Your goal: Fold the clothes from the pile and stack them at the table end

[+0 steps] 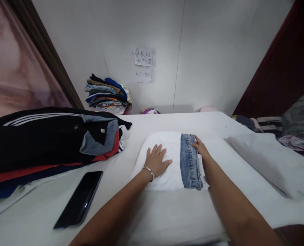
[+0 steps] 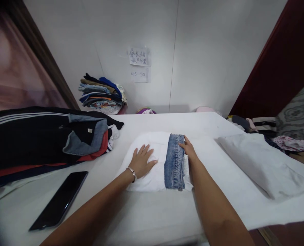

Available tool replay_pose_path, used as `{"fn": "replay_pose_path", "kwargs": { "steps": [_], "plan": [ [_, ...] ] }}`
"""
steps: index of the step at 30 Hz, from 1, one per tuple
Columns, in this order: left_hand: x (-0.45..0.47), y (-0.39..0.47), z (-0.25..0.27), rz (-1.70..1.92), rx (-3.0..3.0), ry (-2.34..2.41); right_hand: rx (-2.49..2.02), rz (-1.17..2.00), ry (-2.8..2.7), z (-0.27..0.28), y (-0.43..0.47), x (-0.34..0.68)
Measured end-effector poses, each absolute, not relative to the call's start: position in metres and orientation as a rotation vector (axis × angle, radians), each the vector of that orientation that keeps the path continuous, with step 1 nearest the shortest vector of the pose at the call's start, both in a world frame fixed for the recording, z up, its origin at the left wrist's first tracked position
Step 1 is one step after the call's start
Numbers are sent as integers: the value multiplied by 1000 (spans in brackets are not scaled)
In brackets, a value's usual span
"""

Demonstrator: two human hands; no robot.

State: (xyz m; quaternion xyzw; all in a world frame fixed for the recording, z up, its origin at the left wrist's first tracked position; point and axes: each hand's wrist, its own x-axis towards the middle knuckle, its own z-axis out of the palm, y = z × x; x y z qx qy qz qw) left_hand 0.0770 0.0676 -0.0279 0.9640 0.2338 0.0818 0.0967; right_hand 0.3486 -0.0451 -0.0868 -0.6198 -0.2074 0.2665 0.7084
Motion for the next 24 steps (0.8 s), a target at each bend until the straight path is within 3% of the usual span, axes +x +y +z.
{"fn": "replay_pose_path", "kwargs": {
  "steps": [4, 9, 17, 24],
  "plan": [
    [73, 37, -13, 204, 2816, 488, -1361, 583, -462, -86, -45, 344],
    [70, -11, -31, 161, 2922, 111, -1337, 511, -406, -78, -44, 341],
    [73, -12, -47, 220, 2977, 99, -1466, -11, -713, -46, -53, 325],
    [75, -14, -45, 224, 2962, 91, -1776, 312, -1004, -61, -44, 314]
  ]
}}
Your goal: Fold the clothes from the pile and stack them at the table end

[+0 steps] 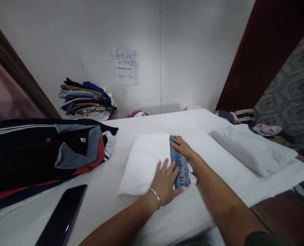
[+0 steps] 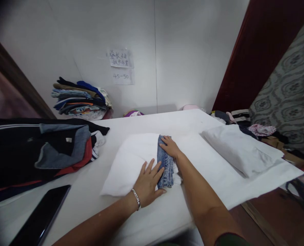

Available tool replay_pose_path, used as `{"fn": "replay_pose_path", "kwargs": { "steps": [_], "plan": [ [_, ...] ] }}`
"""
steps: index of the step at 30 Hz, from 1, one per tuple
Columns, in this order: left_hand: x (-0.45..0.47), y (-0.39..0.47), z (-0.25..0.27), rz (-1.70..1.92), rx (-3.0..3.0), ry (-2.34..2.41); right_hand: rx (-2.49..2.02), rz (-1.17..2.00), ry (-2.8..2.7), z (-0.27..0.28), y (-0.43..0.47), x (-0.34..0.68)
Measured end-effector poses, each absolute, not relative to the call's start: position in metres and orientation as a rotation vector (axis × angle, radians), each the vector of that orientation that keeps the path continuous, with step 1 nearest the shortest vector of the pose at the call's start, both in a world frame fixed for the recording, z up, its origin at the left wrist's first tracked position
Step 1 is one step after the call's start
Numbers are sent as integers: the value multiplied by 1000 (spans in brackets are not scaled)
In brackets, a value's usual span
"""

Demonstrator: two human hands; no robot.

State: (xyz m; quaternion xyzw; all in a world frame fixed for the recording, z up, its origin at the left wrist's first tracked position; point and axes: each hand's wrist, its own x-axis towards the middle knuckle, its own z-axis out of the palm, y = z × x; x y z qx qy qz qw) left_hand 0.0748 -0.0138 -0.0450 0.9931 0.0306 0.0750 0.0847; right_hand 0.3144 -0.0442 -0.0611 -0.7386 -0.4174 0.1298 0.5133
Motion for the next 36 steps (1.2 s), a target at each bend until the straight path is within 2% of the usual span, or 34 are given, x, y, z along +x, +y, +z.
{"fn": "replay_pose_path", "kwargs": {
  "steps": [6, 11, 14, 22, 31, 36],
  "plan": [
    [77, -12, -51, 246, 2973, 98, -1578, 357, -766, -51, -51, 314],
    [78, -12, -54, 287, 3002, 102, -1445, 167, -537, -23, -72, 304],
    [79, -13, -54, 330, 3010, 106, -1436, 205, -526, -12, -101, 286],
    [80, -13, -52, 416, 3042, 123, -1696, 369, -643, -25, -170, 203],
    [79, -16, -51, 475, 3053, 151, -2196, 227, -881, -27, -170, 177],
    [79, -15, -51, 536, 3036, 125, -2089, 307, -858, -39, -173, 179]
  ]
}}
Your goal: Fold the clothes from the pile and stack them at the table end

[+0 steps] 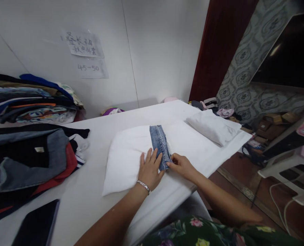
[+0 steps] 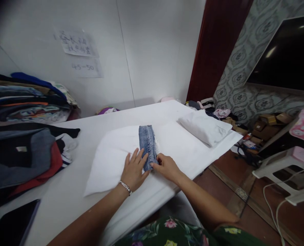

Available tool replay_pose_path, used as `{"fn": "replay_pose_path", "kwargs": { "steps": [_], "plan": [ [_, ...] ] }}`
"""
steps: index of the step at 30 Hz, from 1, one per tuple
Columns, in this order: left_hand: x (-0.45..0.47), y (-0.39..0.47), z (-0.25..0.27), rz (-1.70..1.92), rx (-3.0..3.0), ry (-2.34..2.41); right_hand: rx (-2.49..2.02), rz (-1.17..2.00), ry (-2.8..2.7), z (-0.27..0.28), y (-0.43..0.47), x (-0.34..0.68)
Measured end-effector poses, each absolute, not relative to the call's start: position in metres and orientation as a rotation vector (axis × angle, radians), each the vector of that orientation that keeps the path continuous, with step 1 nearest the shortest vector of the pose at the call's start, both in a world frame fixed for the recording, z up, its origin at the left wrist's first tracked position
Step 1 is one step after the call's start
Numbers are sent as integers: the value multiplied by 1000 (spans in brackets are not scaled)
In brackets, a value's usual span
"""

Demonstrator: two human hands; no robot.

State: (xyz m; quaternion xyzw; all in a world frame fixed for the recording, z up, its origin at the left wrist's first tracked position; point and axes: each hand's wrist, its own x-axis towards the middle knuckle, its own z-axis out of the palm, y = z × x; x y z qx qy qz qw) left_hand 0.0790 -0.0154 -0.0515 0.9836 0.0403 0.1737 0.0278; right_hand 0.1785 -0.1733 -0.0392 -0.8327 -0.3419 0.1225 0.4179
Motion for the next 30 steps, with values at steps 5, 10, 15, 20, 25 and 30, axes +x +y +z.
{"fn": "replay_pose_path", "kwargs": {
  "steps": [5, 10, 15, 20, 25, 30],
  "plan": [
    [79, -15, -51, 543, 3018, 116, -1745, 455, -755, -51, -172, 179],
    [79, -15, -49, 521, 3011, 115, -1500, 629, -549, -45, -171, 178],
    [80, -15, -47, 519, 3007, 126, -1332, 675, -427, -44, -177, 177],
    [80, -14, -47, 543, 3008, 135, -1242, 760, -369, -51, -178, 176],
    [80, -14, -45, 551, 3018, 130, -1191, 734, -456, -52, -175, 168],
    [81, -15, -45, 534, 3027, 141, -1214, 733, -495, -50, -174, 164]
  ]
}}
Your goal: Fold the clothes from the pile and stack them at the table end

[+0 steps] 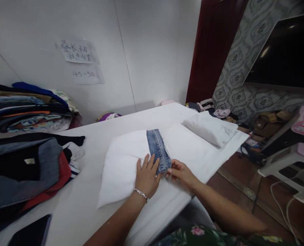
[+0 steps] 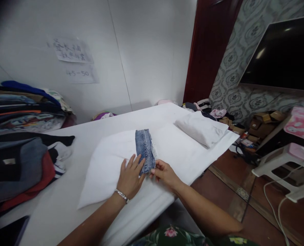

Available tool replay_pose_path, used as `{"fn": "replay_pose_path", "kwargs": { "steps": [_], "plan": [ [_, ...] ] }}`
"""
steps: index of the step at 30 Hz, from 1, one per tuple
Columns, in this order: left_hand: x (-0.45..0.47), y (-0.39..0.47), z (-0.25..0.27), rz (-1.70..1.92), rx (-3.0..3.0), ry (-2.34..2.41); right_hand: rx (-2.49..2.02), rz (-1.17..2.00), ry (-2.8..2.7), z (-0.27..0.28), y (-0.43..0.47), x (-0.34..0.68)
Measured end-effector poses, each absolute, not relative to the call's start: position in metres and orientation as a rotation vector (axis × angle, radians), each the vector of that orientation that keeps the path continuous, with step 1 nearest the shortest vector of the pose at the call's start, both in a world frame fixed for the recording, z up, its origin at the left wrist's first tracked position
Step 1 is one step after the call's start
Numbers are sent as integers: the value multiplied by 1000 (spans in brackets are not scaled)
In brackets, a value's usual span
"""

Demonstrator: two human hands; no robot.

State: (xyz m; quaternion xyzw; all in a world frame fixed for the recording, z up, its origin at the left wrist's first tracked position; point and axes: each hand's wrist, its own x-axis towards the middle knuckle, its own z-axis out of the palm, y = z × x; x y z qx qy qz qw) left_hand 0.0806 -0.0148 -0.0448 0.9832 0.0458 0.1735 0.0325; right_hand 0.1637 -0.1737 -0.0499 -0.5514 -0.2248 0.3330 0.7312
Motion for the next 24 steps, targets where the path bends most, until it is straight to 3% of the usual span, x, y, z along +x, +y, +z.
{"fn": "replay_pose_path", "kwargs": {
  "steps": [17, 24],
  "plan": [
    [78, -17, -43, 572, 3061, 68, -1300, 761, -432, -51, -190, 178],
    [78, -20, -48, 620, 3042, -60, -1587, 702, -458, -36, -184, 191]
  ]
}}
